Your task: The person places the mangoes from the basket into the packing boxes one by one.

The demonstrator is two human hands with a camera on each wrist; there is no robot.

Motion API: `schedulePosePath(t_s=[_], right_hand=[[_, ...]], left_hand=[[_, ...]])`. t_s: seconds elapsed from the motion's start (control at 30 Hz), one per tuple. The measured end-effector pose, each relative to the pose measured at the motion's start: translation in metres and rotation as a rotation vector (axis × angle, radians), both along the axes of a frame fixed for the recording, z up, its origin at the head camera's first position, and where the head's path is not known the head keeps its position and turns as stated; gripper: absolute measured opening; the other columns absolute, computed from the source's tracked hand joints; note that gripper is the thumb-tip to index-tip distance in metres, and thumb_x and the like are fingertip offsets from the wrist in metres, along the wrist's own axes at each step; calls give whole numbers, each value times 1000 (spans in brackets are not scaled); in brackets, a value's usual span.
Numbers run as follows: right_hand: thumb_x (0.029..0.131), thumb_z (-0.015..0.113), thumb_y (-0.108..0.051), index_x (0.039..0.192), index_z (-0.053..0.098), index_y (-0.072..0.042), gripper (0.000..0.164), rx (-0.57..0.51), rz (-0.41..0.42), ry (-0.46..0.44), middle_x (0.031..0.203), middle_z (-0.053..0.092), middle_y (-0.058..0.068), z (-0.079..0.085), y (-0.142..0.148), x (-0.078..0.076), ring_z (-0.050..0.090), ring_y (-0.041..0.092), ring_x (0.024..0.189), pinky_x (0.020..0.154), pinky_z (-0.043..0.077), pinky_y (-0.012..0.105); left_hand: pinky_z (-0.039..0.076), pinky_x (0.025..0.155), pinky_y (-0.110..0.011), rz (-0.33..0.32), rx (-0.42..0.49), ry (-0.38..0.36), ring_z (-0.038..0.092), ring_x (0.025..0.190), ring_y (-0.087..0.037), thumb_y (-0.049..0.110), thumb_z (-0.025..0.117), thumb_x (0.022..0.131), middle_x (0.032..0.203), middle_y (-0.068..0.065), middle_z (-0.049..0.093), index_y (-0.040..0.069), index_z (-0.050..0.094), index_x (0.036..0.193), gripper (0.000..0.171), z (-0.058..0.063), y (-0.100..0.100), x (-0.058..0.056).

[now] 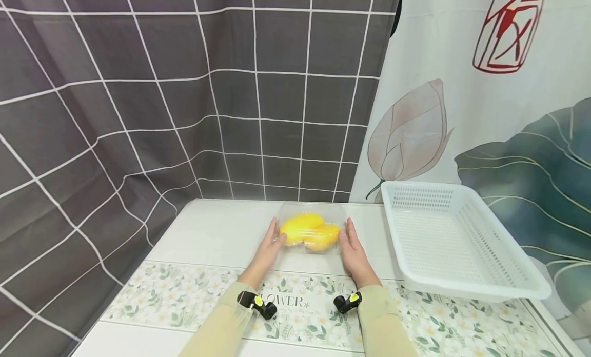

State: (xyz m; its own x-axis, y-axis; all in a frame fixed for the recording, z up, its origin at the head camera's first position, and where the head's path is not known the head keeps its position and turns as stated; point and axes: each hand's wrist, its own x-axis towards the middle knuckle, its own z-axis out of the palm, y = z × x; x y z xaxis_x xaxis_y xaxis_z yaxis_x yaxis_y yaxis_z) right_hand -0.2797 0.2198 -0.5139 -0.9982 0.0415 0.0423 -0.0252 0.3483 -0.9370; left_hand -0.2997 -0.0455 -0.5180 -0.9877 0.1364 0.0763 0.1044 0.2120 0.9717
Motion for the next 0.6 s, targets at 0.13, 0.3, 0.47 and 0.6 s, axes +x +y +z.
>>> schedulePosePath(t_s=[0.13, 0.3, 0.47, 0.6], right_hand=[[105, 35, -59, 164, 2, -14, 81, 6, -99, -53, 166, 22, 19, 2, -1, -2, 26, 38, 151, 125, 16, 53], [99, 43, -67, 162, 10, -5, 96, 7, -208, -115, 145, 48, 24, 8, -5, 1, 63, 33, 110, 108, 44, 51], [94, 50, -71, 146, 41, 8, 94, -79, -208, -178, 107, 66, 19, 16, -3, 4, 67, 15, 74, 76, 61, 34], [89, 50, -77, 115, 56, 10, 91, -148, -144, -285, 79, 65, 10, 21, 2, 5, 65, 16, 60, 57, 63, 33]], left_hand=[[17, 124, -57, -3, -5, -8, 22, 152, -38, 39, 38, 109, 168, -10, 21, 20, 11, 164, 65, 0, -1, -4], [27, 122, -55, 31, 16, -68, 36, 146, -38, 39, 37, 109, 160, -19, 35, 12, 14, 163, 64, 2, -4, -3], [60, 89, -40, 131, 58, -177, 69, 93, -28, 38, 49, 106, 114, -20, 64, -3, 43, 143, 55, 10, -8, -3], [64, 62, -32, 95, 104, -332, 68, 65, -20, 41, 46, 105, 89, -15, 65, -7, 57, 109, 50, 20, -9, -1]])
